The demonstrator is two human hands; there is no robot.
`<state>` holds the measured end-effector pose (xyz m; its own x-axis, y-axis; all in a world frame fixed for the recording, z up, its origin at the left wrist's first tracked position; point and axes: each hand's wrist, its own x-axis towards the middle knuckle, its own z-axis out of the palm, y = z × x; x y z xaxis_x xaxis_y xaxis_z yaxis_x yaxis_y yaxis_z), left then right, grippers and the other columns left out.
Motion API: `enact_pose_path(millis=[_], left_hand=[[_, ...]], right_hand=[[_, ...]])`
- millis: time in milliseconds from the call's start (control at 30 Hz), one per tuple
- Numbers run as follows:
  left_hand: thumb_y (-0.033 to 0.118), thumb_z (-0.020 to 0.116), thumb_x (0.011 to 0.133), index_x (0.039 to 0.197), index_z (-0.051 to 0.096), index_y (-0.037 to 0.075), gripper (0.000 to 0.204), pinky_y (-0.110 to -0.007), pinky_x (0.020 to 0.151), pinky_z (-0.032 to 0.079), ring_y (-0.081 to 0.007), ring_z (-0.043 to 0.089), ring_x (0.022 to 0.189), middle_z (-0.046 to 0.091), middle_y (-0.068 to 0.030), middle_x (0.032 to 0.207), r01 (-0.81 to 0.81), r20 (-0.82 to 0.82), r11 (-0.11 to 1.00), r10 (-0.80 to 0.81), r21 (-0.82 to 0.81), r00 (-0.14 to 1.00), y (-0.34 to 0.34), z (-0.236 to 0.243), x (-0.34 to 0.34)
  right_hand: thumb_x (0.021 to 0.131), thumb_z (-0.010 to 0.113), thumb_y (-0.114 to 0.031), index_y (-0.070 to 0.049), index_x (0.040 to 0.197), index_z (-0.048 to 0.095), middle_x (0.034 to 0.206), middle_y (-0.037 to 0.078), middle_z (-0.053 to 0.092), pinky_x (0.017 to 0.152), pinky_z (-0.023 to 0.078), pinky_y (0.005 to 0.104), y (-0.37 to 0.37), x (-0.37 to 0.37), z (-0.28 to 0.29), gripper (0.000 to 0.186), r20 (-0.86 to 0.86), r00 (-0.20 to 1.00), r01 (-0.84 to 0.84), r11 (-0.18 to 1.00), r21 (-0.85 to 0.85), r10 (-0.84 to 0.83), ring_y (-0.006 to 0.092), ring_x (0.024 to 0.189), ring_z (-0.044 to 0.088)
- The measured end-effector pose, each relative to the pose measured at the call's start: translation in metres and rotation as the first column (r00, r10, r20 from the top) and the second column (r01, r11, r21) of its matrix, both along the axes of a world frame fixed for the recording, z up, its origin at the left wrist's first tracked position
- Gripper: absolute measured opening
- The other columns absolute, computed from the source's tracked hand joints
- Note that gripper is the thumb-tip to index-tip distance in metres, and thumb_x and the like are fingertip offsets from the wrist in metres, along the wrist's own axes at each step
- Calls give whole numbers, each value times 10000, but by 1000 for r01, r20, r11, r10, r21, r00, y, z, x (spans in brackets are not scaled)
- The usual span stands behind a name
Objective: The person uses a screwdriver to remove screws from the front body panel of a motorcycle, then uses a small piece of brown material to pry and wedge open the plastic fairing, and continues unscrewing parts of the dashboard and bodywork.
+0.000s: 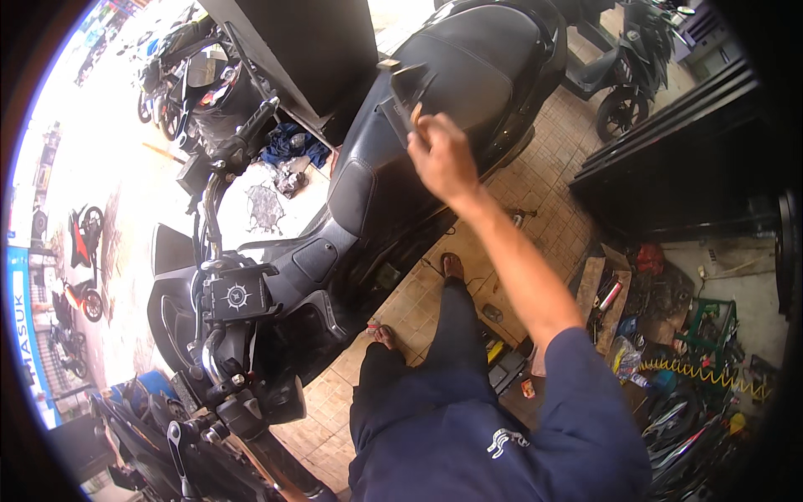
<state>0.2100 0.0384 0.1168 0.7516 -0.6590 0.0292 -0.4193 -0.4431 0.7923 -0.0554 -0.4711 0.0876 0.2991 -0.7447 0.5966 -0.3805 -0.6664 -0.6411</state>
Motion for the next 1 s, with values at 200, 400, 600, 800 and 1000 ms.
enact_pose_path(millis=[200,400,600,800,1000], left_hand=[[279,495,1027,1433,497,27,478,-395,1146,342,-304,469,1312,536,-153,1361,-421,-456,813,221,-402,862,86,-27,-53],[249,403,1055,1462,369,-13,486,-451,1161,390,-375,484,1327,461,-237,1444,-628,-829,706,104,-327,550,35,35,-142],[235,543,996,1208,598,-79,384,-386,862,585,-296,698,989,685,-196,1125,-857,-473,506,781,100,407,17,104,-177],[219,557,1003,1324,505,-64,431,-276,611,557,-221,702,740,688,-165,995,-775,-326,632,727,-27,604,-58,155,-174],[64,668,926,1410,355,70,576,-247,433,468,-148,601,558,630,-103,847,-543,-264,768,632,340,728,-100,147,-171]], right_hand=[[920,608,-186,-20,1022,640,1079,191,614,803,572,516,-164,-35,-51,198,-584,812,69,995,78,-11,438,922,679],[906,679,-406,-36,1011,722,1026,208,680,847,543,501,-216,-28,-81,387,-697,684,-75,972,225,214,400,994,669],[908,689,-340,-37,1041,716,964,189,678,809,509,462,-216,-36,-105,332,-588,769,-117,960,256,250,398,929,654],[918,680,-352,-31,1051,714,988,195,685,823,510,439,-214,-39,-107,349,-588,763,-101,948,302,269,393,939,659],[956,628,-388,-37,1131,693,1031,181,700,843,515,408,-201,-33,-37,397,-605,770,-22,955,295,205,361,954,675]])
